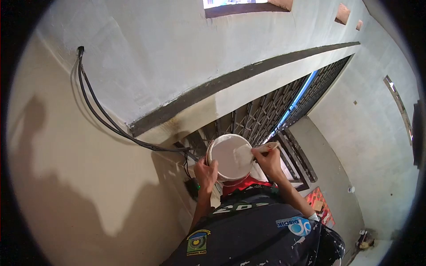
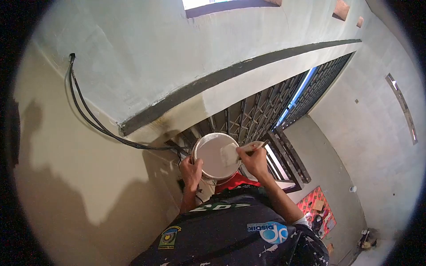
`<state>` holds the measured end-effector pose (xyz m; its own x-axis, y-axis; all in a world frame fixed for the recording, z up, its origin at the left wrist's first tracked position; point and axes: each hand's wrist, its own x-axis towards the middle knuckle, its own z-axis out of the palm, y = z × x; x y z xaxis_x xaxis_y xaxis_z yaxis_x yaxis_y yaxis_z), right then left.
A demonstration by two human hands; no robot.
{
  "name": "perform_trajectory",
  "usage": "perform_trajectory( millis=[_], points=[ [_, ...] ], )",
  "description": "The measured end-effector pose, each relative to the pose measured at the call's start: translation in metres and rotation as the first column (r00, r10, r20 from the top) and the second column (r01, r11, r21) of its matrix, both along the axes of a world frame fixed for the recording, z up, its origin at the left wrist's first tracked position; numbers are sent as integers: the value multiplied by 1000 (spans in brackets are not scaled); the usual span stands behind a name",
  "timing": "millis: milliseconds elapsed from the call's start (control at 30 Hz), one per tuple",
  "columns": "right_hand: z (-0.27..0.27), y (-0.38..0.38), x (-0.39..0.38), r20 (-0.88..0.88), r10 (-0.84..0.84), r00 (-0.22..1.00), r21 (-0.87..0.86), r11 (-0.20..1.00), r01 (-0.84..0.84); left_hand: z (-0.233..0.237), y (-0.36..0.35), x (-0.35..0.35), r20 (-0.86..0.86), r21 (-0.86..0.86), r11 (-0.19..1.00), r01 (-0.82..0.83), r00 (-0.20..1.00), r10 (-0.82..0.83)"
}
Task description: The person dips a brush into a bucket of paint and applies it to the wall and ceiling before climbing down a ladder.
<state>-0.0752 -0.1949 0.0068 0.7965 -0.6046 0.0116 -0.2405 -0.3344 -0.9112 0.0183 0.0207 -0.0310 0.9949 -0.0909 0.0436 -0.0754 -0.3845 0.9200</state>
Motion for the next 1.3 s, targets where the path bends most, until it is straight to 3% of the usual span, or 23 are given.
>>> perform_trajectory(
  millis=[33, 167, 233, 267, 300, 367, 567, 600, 633, 667, 733, 767, 800, 867, 900, 933, 1000, 1133, 1200, 1300],
  points=[
    [1, 3, 2, 4, 18, 1000, -110, 994, -17, -5, 0, 1, -21, 30, 1000, -6, 1000, 7],
    [1, 4, 8, 45, 28, 999, -13, 1000, -28, -9, 1, 0, -77, 127, 992, -14, 997, 24],
    [9, 3, 8, -8, 30, 1000, -241, 970, -31, 3, -2, -1, -53, 134, 991, -3, 999, 10],
    [7, 2, 8, -10, 29, 1000, -240, 970, -30, 7, -3, -3, -27, 141, 990, 8, 1000, -5],
    [2, 1, 9, -17, 27, 1000, -209, 977, -30, 5, -4, -5, -31, 142, 990, 9, 1000, -5],
    [0, -2, 10, -16, 28, 999, -179, 983, -30, -2, -6, -3, 20, -25, 999, 27, 999, -26],
    [1, -4, 9, 2, -9, 1000, -121, 993, 9, -14, 0, 1, -9, 58, 998, 33, 999, -33],
    [0, -7, 10, 18, -53, 998, 135, 990, 50, -16, 0, 1, -9, 58, 998, 32, 999, -32],
    [-1, -10, 11, 23, -99, 995, 383, 920, 83, -18, 1, 1, -64, 59, 998, 11, 998, -7],
    [-6, -14, 11, 25, -99, 995, 382, 920, 82, -13, 1, 1, -120, 62, 998, -9, 993, 17],
    [-9, -22, 11, 9, -131, 991, 762, 643, 78, 1, 3, 1, -131, 30, 1000, 0, 991, 4],
    [-10, -22, 13, -59, -192, 980, 889, 436, 139, 6, 3, 2, -140, 0, 1000, 9, 990, -9],
    [-19, -28, 14, -54, -192, 980, 889, 437, 134, 8, 3, 2, -135, -2, 1000, 9, 991, -9],
    [-48, -42, 14, -29, -119, 993, 999, -37, 25, 10, 4, 1, -127, -54, 999, 1, 992, -8],
    [-39, -38, 16, -69, -124, 990, 991, -119, 55, 7, 5, 2, -118, -57, 998, 1, 993, -8],
    [-34, -35, 18, -58, -123, 991, 992, -115, 44, 2, 6, 3, -94, -71, 997, 4, 996, -10],
    [-28, -31, 22, -60, -79, 995, 963, -266, 37, 0, 7, 5, -60, -89, 996, 3, 998, -9],
    [-19, -26, 31, 24, -67, 997, 955, -292, -43, 9, 14, 5, -100, -67, 998, -10, 995, 3],
    [-9, -23, 35, 50, -50, 998, 958, -280, -62, 17, 17, 6, -114, -82, 997, -10, 993, 1],
    [30, -21, 57, 100, -99, 990, 974, -195, -118, 2, 17, 10, -172, 93, 995, -33, 984, 49]
  ],
)
